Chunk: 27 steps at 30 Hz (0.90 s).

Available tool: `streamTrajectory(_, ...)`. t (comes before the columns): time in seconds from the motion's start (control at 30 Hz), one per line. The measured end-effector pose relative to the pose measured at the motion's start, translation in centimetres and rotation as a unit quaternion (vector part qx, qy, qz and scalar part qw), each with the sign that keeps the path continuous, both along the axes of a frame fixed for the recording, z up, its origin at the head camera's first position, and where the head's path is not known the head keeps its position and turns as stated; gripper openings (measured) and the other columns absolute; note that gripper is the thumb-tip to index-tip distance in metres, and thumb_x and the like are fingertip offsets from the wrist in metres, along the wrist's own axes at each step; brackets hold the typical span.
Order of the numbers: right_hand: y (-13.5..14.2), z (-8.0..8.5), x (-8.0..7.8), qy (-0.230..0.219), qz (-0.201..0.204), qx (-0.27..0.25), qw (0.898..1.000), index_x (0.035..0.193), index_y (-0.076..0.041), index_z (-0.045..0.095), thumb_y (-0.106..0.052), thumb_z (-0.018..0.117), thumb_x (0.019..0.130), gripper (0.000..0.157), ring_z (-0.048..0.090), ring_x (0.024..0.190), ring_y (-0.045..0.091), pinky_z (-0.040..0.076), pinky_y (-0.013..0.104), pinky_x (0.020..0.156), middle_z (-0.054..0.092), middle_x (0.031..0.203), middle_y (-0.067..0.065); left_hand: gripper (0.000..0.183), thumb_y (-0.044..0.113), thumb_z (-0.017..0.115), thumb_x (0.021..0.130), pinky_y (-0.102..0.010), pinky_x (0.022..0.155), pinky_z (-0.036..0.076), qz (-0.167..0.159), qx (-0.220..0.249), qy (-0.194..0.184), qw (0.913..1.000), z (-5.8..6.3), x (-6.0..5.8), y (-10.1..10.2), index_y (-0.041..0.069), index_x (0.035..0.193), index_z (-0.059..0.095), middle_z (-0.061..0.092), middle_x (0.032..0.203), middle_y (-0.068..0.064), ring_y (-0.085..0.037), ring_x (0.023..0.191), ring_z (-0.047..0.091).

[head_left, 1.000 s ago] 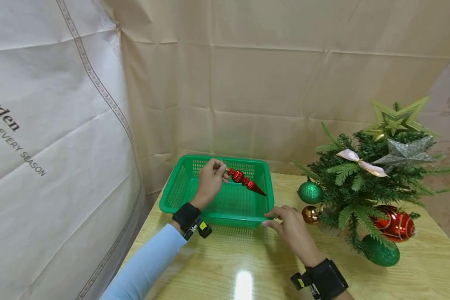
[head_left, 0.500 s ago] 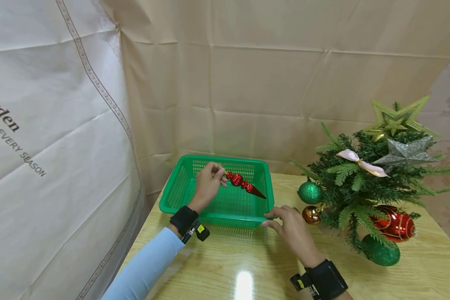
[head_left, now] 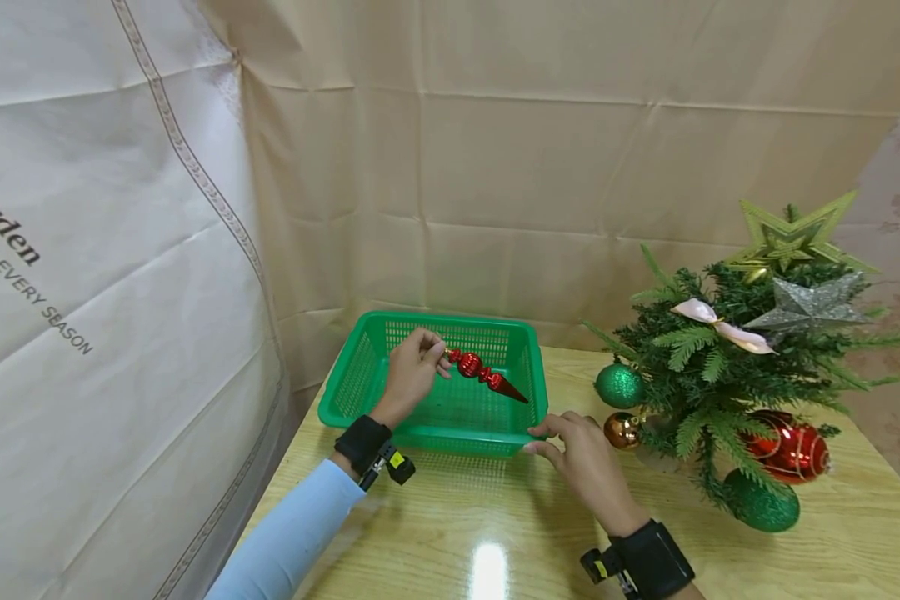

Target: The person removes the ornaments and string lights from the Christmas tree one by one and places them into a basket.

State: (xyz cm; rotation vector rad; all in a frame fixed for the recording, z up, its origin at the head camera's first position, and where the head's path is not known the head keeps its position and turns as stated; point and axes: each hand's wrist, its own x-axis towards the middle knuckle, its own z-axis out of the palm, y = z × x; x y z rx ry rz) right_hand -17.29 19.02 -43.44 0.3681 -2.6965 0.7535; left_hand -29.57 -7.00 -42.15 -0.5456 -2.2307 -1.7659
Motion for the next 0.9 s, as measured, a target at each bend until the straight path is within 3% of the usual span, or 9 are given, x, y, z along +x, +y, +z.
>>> streamTrajectory(0.17, 0.0, -0.3, 0.0, -0.004, 0.000, 0.001, 1.000, 0.098, -0.019, 0.079, -0.021, 0.085, 0.084, 0.015, 0.064, 0.089, 0.029, 0.054, 0.043, 0.076, 0.065, 0.090, -0.002, 0.011, 0.008, 0.055, 0.108, -0.034, 0.069, 0.059, -0.002, -0.003, -0.011, 0.9999, -0.2, 0.0, -0.3, -0.002, 0.109, 0.059, 0.068, 0.090, -0.018, -0.028, 0.073, 0.070)
streamTrajectory(0.4, 0.0, -0.2, 0.0, 0.006, -0.002, -0.001, 1.000, 0.098, -0.020, 0.079, -0.021, 0.086, 0.084, 0.015, 0.064, 0.087, 0.027, 0.053, 0.041, 0.073, 0.064, 0.089, -0.003, 0.016, 0.009, 0.054, 0.108, -0.032, 0.070, 0.059, -0.015, -0.004, -0.017, 0.9997, -0.6, -0.2, -0.8, -0.005, 0.113, 0.059, 0.068, 0.092, -0.019, -0.043, 0.080, 0.069)
streamTrajectory(0.7, 0.0, -0.2, 0.1, 0.004, -0.003, -0.003, 1.000, 0.098, -0.020, 0.079, -0.021, 0.085, 0.084, 0.015, 0.064, 0.088, 0.027, 0.053, 0.042, 0.074, 0.065, 0.091, -0.002, 0.016, 0.006, 0.054, 0.108, -0.033, 0.071, 0.059, -0.027, -0.013, -0.037, 0.9988, -0.2, 0.1, -1.3, -0.008, 0.115, 0.059, 0.066, 0.096, -0.020, -0.032, 0.079, 0.069)
streamTrajectory(0.9, 0.0, -0.3, 0.0, 0.006, -0.004, -0.004, 1.000, 0.098, -0.019, 0.080, -0.021, 0.086, 0.084, 0.015, 0.064, 0.088, 0.028, 0.053, 0.042, 0.074, 0.065, 0.091, -0.001, 0.017, 0.001, 0.053, 0.107, -0.037, 0.075, 0.059, -0.040, -0.020, -0.039, 0.9982, 0.5, 1.0, -1.5, -0.013, 0.116, 0.056, 0.063, 0.101, -0.032, -0.041, 0.083, 0.068)
